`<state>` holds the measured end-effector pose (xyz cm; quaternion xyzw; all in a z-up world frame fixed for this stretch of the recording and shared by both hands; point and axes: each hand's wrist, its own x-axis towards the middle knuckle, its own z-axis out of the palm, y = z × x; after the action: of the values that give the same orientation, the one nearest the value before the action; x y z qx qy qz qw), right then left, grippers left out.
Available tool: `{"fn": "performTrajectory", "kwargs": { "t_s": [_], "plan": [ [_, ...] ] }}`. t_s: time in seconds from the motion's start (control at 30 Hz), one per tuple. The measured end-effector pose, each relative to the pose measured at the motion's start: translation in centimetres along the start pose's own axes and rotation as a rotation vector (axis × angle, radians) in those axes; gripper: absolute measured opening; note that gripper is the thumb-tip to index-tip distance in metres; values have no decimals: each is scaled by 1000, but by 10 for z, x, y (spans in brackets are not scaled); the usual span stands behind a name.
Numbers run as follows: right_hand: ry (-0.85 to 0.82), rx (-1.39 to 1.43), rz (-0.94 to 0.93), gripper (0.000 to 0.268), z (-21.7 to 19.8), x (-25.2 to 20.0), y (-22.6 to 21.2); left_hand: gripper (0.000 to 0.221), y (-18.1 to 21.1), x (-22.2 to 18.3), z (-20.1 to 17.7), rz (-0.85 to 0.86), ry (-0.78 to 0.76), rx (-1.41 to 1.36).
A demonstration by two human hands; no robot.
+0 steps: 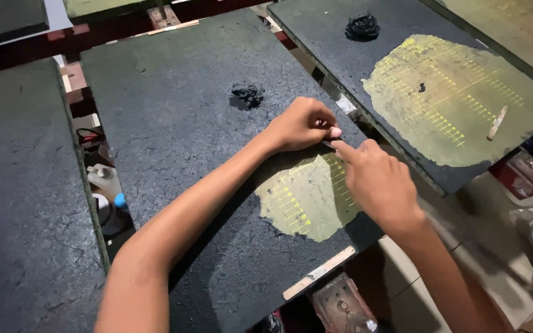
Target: Cleaning dried ink or emulsion residue from a screen printing frame using a metal scraper and fingers.
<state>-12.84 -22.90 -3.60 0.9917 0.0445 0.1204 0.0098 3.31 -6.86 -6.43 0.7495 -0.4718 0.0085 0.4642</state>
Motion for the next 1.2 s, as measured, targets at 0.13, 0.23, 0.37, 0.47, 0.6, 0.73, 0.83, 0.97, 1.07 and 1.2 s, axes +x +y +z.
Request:
{"fn": "performTrajectory", "kwargs": {
  "t_s": [0.13,0.23,0.37,0.47,0.6,0.73,0.83,0.97,1.07,1.2],
  "plan": [
    [-71,18,90,31,-17,-9,12,10,0,-1,-2,11,16,-23],
    [-105,-21,114,34,-31,-15,7,9,0,0,-1,31,35,-6],
    [-2,37,-65,30,-13,-9,-6,5,7,-1,0,43,58,-23],
    [1,32,-89,29,-3,-1,-6,4,12,-6,-1,20,69,-30],
    [-99,116,19,36,-17,2,2,3,8,-3,-3,41,83,-37],
    [-99,211,118,37,-22,-10,23,7,9,-4,-3,27,96,-59],
    [-91,101,121,37,-17,-13,16,7,9,-3,-3,18,109,-52],
    [-22,124,5,33,-15,-4,-10,9,13,-5,-2,0,125,-58],
    [-16,106,5,33,-8,2,-6,8,10,-4,-3,-13,127,-63],
    [-54,237,138,34,-11,-4,22,22,4,-6,-5,-21,149,-243]
  ]
}}
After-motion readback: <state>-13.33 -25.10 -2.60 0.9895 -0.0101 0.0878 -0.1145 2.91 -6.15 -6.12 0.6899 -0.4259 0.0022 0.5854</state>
